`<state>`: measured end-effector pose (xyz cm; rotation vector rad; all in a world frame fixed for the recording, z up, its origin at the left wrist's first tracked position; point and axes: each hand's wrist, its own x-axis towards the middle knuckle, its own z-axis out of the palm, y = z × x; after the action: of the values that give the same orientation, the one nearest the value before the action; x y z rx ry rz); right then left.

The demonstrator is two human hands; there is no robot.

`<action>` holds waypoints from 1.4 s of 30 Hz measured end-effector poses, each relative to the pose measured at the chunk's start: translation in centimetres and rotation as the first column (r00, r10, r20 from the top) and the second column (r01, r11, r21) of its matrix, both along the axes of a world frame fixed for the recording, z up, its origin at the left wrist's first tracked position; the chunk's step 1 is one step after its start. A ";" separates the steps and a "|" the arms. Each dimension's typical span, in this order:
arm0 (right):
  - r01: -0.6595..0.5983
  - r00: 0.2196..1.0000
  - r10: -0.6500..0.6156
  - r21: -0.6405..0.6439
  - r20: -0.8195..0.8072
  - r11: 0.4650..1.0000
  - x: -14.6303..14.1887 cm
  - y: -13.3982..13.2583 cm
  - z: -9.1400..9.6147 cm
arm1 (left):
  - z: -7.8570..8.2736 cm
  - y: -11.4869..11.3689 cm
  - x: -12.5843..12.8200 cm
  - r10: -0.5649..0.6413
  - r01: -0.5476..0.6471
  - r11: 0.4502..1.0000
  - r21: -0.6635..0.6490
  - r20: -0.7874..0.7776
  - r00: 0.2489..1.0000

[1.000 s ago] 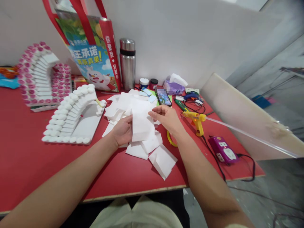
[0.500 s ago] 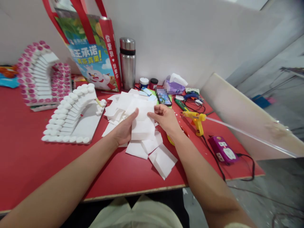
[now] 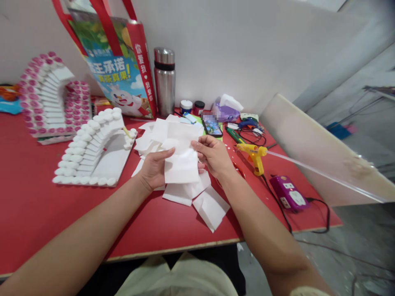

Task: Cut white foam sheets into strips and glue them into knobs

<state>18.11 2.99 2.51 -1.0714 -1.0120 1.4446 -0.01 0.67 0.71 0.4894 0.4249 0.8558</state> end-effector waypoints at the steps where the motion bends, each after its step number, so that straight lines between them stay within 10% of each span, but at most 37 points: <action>1: -0.010 1.000 0.010 0.000 0.004 1.000 0.0 0.0 0.0 | 0.0 0.1 0.0 -0.022 0.021 1.000 -0.017 -0.012 1.000; 21: 0.016 0.991 -0.042 0.200 0.127 0.980 1.1 0.8 -0.2 | -1.2 0.7 -0.4 -0.321 0.321 0.947 0.030 -0.016 0.947; 35: -0.032 0.999 0.033 0.093 -0.016 0.995 0.8 0.9 -0.7 | 0.0 0.4 0.0 -0.158 0.162 0.986 -0.036 0.102 0.982; 39: -0.018 0.956 -0.042 0.198 0.291 0.980 2.8 1.1 0.5 | 0.4 0.8 -0.4 -0.062 0.063 0.993 -0.101 0.015 0.998; 42: -0.069 0.686 -0.129 0.240 0.716 0.968 5.0 0.8 2.0 | 0.9 1.1 -0.8 0.108 -0.112 0.984 -0.137 -0.038 0.993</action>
<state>23.15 3.80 4.51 -1.5070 -1.6803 0.7942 -0.81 1.77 1.63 0.3533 0.5393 0.9189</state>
